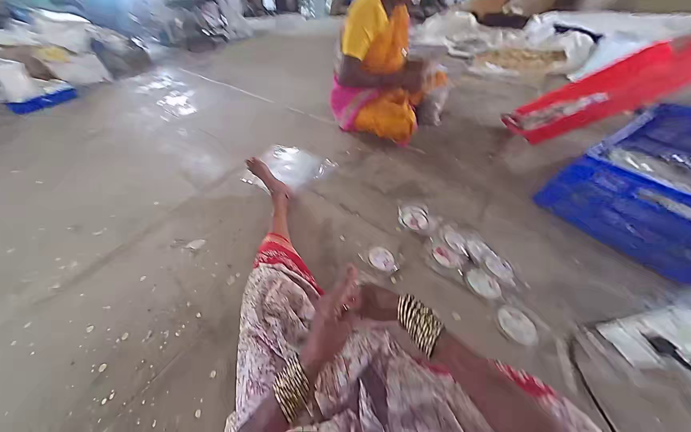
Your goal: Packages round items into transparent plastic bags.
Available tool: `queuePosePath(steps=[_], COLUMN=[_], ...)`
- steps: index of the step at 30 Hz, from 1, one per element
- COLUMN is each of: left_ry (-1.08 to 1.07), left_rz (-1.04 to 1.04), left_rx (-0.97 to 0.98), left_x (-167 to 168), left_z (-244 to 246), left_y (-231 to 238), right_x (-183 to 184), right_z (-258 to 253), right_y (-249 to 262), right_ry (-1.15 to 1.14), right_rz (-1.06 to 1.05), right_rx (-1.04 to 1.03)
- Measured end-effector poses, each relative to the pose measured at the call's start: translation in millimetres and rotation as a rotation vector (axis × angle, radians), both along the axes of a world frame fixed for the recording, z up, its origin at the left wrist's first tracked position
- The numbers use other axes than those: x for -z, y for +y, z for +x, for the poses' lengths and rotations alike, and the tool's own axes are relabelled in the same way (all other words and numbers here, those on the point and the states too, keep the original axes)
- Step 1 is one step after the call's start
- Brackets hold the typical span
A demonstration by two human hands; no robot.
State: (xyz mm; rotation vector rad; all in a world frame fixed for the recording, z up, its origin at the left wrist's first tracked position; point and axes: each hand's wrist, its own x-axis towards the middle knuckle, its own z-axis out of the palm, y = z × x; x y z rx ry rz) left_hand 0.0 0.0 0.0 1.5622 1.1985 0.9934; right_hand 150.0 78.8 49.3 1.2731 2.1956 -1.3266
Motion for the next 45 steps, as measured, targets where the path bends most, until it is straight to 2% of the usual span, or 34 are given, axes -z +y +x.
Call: queuePosePath(steps=[2,5,8,10,13,18,19,23,25,28,32,34,37,41,45], left_ry=[0.047,0.078,0.135,0.145,0.100,0.400,0.396,0.357,0.363,0.471,0.494,0.505,0.530,0.645,0.872], left_rz=[0.053,0.002,-0.144,-0.117,0.052,0.162,0.182,0.212,0.220,0.361,0.601,0.636,0.638,0.584,0.232], left_rx=[-0.011,-0.067,-0.101,-0.083,-0.043,0.196,0.191,0.086,0.039,-0.059,-0.056,-0.026,0.032,0.103,0.304], left_x=[4,1,-15,-30,-40,-13,-8,-4,-2,-4,-26,-31,-32,-31,-36], left_z=[-3,-5,4,10,14,15,15,5,-4,-8,6,13,27,32,20], left_y=[13,37,56,60,58,56,55,48,49,45,24,10,0,6,14], right_x=[1,-22,-18,-20,-23,8,14,26,26,47,90,108,135,158,176], right_z=[22,40,48,49,46,42,44,58,80,140,242,284,329,345,344], right_y=[-3,-11,-27,-40,-66,-93,-97,-105,-98,-77,-56,-53,-51,-56,-45], right_ry=[0.094,-0.097,-0.150,-0.052,0.056,0.074,0.125,0.458,0.448,0.285,-0.065,-0.209,-0.378,-0.491,-0.549], right_rz=[0.182,0.374,0.530,0.614,0.721,0.638,0.692,1.155,1.238,1.103,0.708,0.538,0.321,0.265,0.321], right_rx=[-0.067,-0.156,-0.201,-0.139,-0.055,-0.024,-0.002,0.245,0.420,0.755,1.168,1.302,1.360,1.308,1.252])
